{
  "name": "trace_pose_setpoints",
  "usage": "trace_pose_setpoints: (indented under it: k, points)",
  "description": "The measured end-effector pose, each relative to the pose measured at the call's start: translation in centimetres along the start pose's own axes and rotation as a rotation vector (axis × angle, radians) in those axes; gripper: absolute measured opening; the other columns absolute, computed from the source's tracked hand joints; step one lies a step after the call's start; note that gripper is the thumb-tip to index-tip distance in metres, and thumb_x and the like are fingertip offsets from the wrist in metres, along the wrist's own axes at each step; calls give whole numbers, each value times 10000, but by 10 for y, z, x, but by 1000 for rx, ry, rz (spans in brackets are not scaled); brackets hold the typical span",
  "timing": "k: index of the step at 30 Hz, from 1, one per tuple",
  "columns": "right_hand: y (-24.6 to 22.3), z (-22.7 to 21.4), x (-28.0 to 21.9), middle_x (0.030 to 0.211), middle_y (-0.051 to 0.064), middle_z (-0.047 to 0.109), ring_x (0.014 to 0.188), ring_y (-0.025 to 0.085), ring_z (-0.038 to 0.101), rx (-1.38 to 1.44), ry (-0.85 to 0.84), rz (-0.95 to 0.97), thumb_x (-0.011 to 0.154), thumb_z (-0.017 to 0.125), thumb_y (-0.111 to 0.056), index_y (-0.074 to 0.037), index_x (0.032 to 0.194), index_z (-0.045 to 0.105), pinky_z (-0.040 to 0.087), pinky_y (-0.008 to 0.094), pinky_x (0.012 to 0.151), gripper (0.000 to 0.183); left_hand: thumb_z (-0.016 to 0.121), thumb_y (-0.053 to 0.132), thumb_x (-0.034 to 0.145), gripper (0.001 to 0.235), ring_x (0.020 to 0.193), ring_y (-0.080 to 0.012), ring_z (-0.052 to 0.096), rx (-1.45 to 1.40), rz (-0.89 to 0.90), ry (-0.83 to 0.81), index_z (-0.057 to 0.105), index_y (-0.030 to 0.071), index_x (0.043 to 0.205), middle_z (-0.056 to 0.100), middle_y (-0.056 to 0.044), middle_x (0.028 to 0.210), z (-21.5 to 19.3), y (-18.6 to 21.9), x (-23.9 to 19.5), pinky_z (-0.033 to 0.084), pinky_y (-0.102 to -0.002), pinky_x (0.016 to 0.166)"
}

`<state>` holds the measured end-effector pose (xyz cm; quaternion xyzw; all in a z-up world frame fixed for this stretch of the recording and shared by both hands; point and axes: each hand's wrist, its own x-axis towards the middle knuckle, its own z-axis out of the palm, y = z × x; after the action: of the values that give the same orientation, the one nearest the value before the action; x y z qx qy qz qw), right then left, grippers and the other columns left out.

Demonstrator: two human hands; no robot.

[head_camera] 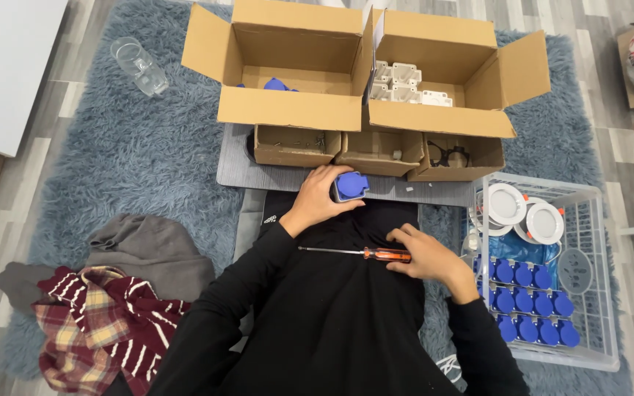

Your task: Sorting and adjusting electrical components using a screwdriver

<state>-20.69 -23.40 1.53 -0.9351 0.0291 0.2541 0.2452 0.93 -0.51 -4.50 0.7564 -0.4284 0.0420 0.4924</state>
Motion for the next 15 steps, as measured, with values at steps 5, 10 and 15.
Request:
trace_pose_setpoints:
  k: [5, 10, 15]
  points:
    - [-8, 4, -3, 1194, 105, 698, 1158, 435, 748, -41, 92, -34, 874, 895, -365, -189, 1270, 665, 627, 537, 978, 491, 955, 603, 744, 809, 1065, -321, 713, 58, 18, 34, 674, 165, 1363, 729, -75, 1137, 4, 0, 0, 565, -460, 933]
    - [2, -6, -12, 1118, 164, 782, 1084, 457, 767, 73, 194, -164, 935, 831, -265, -119, 1193, 777, 654, 531, 907, 301, 951, 633, 730, 879, 1088, -332, 695, 89, 32, 38, 635, 163, 1402, 679, -70, 1172, 3, 4, -3, 568, -484, 915]
    - [-7, -46, -39, 1174, 177, 863, 1049, 407, 835, 318, 321, -331, 935, 825, -183, -78, 1128, 815, 672, 517, 875, 220, 948, 596, 719, 942, 1179, -357, 672, 132, 16, -18, 583, 174, 1478, 613, -74, 1322, -14, 20, -7, 561, -522, 928]
